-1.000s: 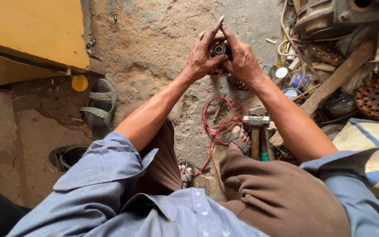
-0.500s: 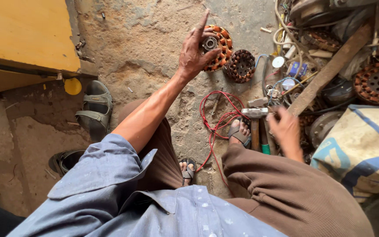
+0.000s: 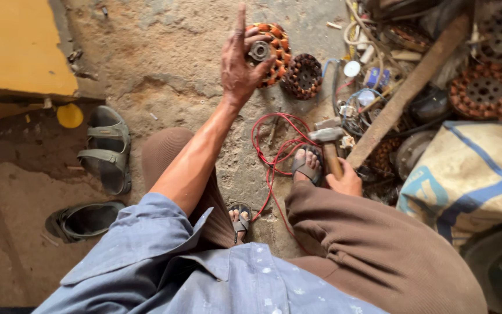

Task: The person sits on the floor in a workshop and uses a hammer and metal rod to tap and adjust a motor rotor. They then retrieve a wrapped rotor from a shelf, unwrap it, and fit the metal rod into its center before placing it on the floor.

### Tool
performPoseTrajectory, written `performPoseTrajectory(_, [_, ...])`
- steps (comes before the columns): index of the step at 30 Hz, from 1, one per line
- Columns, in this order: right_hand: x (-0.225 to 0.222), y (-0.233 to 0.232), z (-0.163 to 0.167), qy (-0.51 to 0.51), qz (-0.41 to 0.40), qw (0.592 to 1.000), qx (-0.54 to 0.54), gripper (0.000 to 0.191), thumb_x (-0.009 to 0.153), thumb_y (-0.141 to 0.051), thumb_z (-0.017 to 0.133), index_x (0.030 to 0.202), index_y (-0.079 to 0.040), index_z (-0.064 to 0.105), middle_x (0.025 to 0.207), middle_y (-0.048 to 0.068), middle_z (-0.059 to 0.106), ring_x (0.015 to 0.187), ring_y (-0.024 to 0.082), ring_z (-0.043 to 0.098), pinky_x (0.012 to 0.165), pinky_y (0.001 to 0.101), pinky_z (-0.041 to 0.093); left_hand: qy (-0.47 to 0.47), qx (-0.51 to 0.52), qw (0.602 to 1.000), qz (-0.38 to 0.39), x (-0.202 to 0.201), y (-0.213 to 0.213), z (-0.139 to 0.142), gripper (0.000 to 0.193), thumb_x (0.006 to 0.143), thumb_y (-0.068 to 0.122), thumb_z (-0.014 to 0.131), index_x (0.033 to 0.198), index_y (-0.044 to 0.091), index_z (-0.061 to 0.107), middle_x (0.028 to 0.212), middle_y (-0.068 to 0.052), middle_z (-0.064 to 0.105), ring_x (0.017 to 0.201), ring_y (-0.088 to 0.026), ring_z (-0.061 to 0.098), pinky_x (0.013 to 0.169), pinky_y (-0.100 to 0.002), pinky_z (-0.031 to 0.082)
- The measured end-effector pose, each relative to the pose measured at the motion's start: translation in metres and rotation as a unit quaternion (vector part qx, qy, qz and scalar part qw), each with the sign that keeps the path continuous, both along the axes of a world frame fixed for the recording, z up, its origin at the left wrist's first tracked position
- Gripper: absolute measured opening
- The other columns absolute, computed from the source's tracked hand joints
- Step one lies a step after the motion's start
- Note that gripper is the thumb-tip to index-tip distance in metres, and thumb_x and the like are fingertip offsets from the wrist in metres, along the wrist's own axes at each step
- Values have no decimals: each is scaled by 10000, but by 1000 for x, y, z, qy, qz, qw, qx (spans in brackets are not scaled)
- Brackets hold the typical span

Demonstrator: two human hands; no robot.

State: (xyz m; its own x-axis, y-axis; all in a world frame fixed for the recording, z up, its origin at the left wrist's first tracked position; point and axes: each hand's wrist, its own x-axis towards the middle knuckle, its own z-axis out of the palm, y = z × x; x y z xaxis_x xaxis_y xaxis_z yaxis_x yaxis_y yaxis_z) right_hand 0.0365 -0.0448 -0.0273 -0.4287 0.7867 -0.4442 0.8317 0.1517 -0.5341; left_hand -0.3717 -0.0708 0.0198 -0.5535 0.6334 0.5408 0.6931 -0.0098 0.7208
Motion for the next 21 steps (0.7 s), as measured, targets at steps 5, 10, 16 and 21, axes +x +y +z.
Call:
performPoseTrajectory(5, [-23, 33, 78, 55, 32, 998, 6, 568, 936, -427, 689, 1299, -1, 588, 1050, 259, 719, 982, 377, 711, 858, 492, 543, -11, 3, 1000, -14, -4, 0, 6, 1117, 912, 317, 884, 1668, 197, 72, 1199, 48, 797, 1338, -196, 629, 1222, -385, 433])
performPoseTrajectory(10, [-107, 78, 197, 98, 175, 980, -9, 370, 1009, -377, 574, 1125, -26, 547, 716, 109, 679, 560, 216, 648, 502, 389, 515, -29, -10, 999, -16, 0, -1, 15, 1151, 888, 318, 884, 1665, 184, 46, 1200, 47, 804, 1329, -196, 649, 1223, -383, 422])
performPoseTrajectory(16, [-173, 79, 268, 216, 275, 935, 63, 430, 1022, -380, 602, 1253, -22, 545, 696, 87, 660, 563, 176, 637, 531, 368, 498, -46, -9, 999, -23, -2, -1, 19, 1158, 881, 311, 860, 1666, 158, 23, 1175, 38, 803, 1325, -206, 646, 1211, -388, 416])
performPoseTrajectory(21, [-217, 67, 217, 203, 287, 936, 9, 405, 1027, -383, 588, 1248, -47, 535, 697, 140, 653, 607, 256, 665, 574, 414, 514, -26, -28, 999, 7, -4, -3, 17, 1196, 839, 283, 870, 1660, 139, 12, 1193, -6, 793, 1291, -223, 649, 1177, -417, 414])
